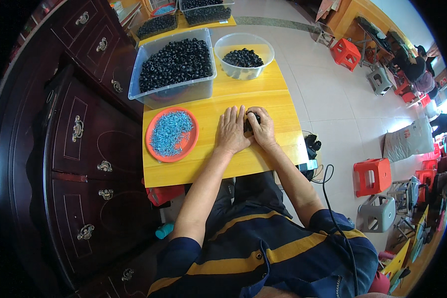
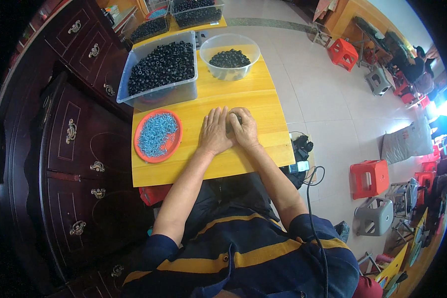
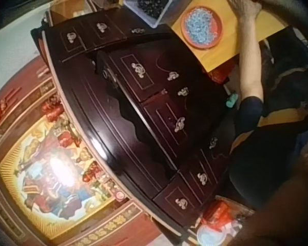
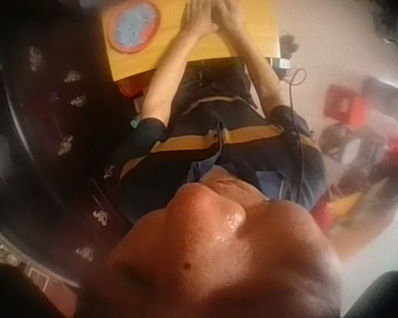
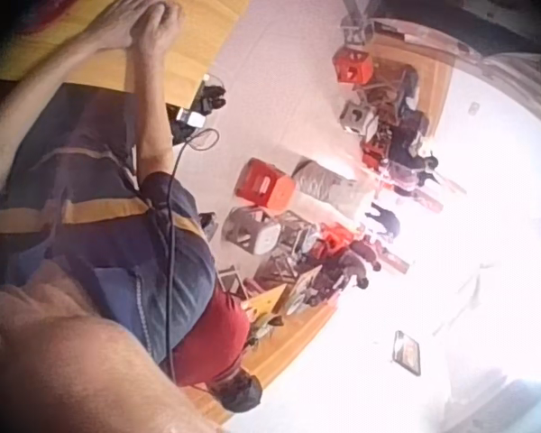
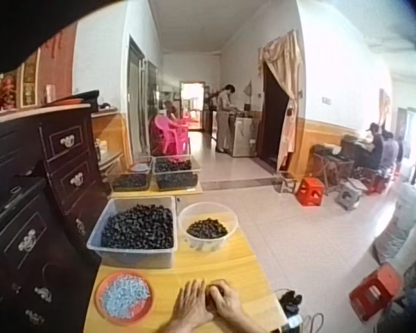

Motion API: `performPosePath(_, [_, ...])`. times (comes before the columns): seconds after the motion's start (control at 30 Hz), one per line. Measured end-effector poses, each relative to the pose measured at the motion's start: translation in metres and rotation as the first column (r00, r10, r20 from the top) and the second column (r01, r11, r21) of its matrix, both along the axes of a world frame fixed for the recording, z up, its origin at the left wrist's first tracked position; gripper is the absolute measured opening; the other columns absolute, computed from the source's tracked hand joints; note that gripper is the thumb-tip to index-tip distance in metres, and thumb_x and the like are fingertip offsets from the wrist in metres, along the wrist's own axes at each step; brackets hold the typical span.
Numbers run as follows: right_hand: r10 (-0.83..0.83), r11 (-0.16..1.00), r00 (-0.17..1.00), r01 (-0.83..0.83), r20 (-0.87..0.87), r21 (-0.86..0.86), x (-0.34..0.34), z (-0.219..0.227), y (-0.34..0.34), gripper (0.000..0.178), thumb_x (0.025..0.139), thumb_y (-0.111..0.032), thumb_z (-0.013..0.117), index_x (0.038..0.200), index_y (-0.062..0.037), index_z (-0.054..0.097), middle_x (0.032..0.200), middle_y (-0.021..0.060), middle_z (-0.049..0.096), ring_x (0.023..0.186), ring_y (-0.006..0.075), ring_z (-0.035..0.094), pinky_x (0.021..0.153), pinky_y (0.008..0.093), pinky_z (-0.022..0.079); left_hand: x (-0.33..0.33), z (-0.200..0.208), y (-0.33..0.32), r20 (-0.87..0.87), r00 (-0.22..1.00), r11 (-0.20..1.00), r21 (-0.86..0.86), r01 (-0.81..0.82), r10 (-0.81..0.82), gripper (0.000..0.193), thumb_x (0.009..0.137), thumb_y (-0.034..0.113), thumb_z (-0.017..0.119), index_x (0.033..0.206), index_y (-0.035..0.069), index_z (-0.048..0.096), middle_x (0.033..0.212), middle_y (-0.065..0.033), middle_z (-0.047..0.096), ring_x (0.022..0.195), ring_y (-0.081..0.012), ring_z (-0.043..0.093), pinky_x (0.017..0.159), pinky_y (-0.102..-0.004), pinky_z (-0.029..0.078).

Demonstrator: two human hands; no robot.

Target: The recorder is assembling small black plastic rings with blue beads.

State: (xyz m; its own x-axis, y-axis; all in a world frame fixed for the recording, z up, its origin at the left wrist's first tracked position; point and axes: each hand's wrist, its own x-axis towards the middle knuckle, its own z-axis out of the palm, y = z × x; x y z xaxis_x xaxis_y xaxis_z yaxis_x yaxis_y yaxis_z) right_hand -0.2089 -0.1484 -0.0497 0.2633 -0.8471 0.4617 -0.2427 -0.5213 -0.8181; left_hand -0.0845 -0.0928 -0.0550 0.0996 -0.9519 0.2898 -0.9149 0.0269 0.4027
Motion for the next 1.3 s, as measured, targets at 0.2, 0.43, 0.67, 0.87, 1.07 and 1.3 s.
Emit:
performPosePath(0.2, [0.054,0.998,0.996,-0.053,0.07,-0.019,-0.005,-0.001,0.015,0.018,0.095,-0.013,0.061,0.109,-0.0031,0.066,0.118,0.0184,0.065,0.112,0.0327,0.062,0.097,0.0396,0.048,0.002,-0.001,0.003,0.052,0.997,0.997,-0.033,0.063,-0.062,0.096,0.075,0.051,0.073,0.15,0.003,0.035,0.148,-0.0227,0.041,0.141,-0.039,0.033,0.117,-0.0504,0.024])
performPosePath(0.43, [0.145,0.986,0.969,-0.159,0.198,0.052,-0.008,-0.006,0.021,0.026,0.096,-0.016,0.061,0.118,-0.0045,0.065,0.133,0.019,0.059,0.128,0.0319,0.054,0.108,0.0405,0.041,0.009,0.0,0.005,-0.034,0.99,0.987,-0.085,0.133,-0.136,0.091,0.078,0.043,0.074,0.149,0.002,0.033,0.147,-0.0229,0.044,0.138,-0.0387,0.04,0.117,-0.048,0.028])
performPosePath(0.67, [0.207,0.964,0.941,-0.242,0.267,0.106,-0.01,-0.011,0.016,0.032,0.098,-0.024,0.06,0.124,-0.0057,0.065,0.142,0.0169,0.055,0.135,0.0299,0.047,0.113,0.0407,0.035,0.017,0.005,0.045,-0.239,0.961,0.987,-0.11,0.115,-0.138,0.1,0.072,0.039,0.082,0.149,0.001,0.031,0.147,-0.0248,0.042,0.139,-0.0392,0.039,0.117,-0.0453,0.031])
performPosePath(0.87, [0.243,0.954,0.94,-0.276,0.24,0.115,-0.016,-0.011,0.02,0.035,0.098,-0.03,0.06,0.123,-0.0065,0.066,0.141,0.0171,0.055,0.137,0.0296,0.045,0.115,0.0411,0.033,0.017,0.006,0.089,-0.063,0.995,0.995,-0.068,0.075,-0.079,0.1,0.076,0.041,0.08,0.151,0.0,0.028,0.152,-0.0238,0.037,0.141,-0.0373,0.036,0.118,-0.0444,0.029])
performPosePath(1.07, [0.194,0.951,0.946,-0.247,0.26,0.188,-0.021,-0.009,0.034,0.032,0.102,-0.026,0.054,0.123,-0.0049,0.065,0.129,0.0111,0.063,0.125,0.0224,0.053,0.108,0.0357,0.039,0.016,0.0,0.089,-0.063,0.996,0.996,-0.069,0.056,-0.06,0.098,0.077,0.04,0.08,0.15,0.0,0.029,0.15,-0.0242,0.039,0.14,-0.0378,0.037,0.117,-0.045,0.03])
performPosePath(1.3, [-0.02,0.961,0.891,-0.107,0.454,0.253,-0.032,-0.02,0.032,0.027,0.103,-0.023,0.053,0.114,-0.0004,0.064,0.112,0.0095,0.069,0.109,0.0177,0.061,0.1,0.0323,0.044,0.015,0.002,0.087,-0.129,0.99,0.994,-0.095,0.048,-0.06,0.09,0.079,0.034,0.078,0.149,0.0,0.033,0.144,-0.026,0.047,0.136,-0.0398,0.042,0.115,-0.0456,0.033])
